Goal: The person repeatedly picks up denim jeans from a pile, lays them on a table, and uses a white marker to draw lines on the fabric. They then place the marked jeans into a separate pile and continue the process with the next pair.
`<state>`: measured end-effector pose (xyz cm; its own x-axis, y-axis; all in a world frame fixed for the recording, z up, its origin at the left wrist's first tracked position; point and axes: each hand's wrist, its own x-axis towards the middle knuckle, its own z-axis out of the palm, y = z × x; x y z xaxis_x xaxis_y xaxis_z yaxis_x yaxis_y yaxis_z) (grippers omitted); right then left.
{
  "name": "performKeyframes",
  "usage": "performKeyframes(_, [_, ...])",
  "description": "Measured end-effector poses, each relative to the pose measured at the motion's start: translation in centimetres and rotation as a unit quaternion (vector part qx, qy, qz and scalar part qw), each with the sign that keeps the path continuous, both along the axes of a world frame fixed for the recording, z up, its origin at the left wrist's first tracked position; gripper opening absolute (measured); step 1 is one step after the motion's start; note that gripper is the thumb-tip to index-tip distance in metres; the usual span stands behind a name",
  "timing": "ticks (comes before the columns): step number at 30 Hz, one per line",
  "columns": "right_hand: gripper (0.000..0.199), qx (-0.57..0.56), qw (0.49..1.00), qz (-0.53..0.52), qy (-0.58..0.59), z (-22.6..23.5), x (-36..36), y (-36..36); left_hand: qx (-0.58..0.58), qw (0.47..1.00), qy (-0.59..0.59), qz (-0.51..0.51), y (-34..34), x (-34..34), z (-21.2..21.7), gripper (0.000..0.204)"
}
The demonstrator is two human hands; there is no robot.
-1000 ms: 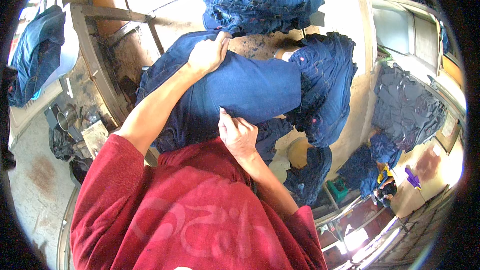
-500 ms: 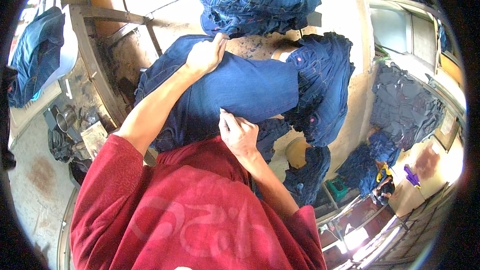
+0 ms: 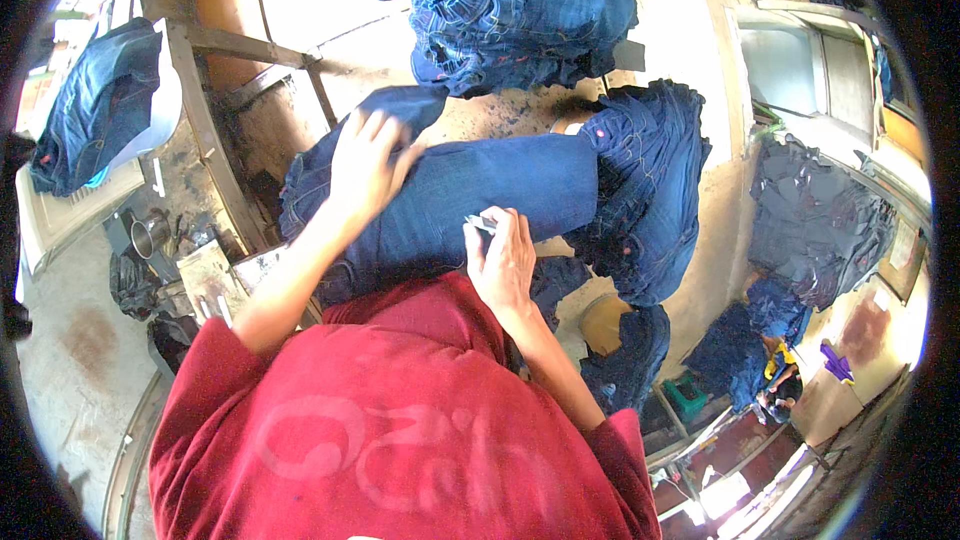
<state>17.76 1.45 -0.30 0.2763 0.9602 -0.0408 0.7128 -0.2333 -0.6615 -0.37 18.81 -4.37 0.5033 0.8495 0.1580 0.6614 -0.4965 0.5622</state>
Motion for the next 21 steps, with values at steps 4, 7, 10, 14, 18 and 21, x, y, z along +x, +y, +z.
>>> performKeyframes(4, [0.033, 0.021, 0.993, 0.055, -0.104, -2.6, -0.4, 0.0, 0.035, 0.999, 0.026, -0.023, -10.1, -4.1, 4.1, 0.032])
performKeyframes(7, [0.025, 0.087, 0.977, 0.118, -0.153, -4.2, -0.7, 0.2, 0.011, 0.999, 0.038, 0.016, -13.8, -4.6, 2.4, 0.023])
performKeyframes(10, [0.017, 0.096, 0.96, 0.156, -0.213, -4.8, 0.2, 0.3, 0.012, 0.998, 0.06, 0.013, -14.6, -4.9, 0.5, 0.019])
performKeyframes(14, [0.018, 0.064, 0.967, 0.109, -0.222, -3.8, 2.9, 0.5, 0.006, 0.998, 0.064, 0.016, -14.4, -5.9, 1.3, 0.016])
performKeyframes(18, [0.016, -0.001, 0.996, 0.087, 0.017, -2.2, 4.1, 0.1, -0.035, 0.997, 0.037, 0.053, -15.0, -4.2, 4.1, 0.02])
performKeyframes(21, [0.02, -0.039, 0.979, 0.067, 0.187, -1.1, 4.4, 0.0, -0.144, 0.983, -0.071, 0.092, -15.0, -0.8, 5.7, 0.025])
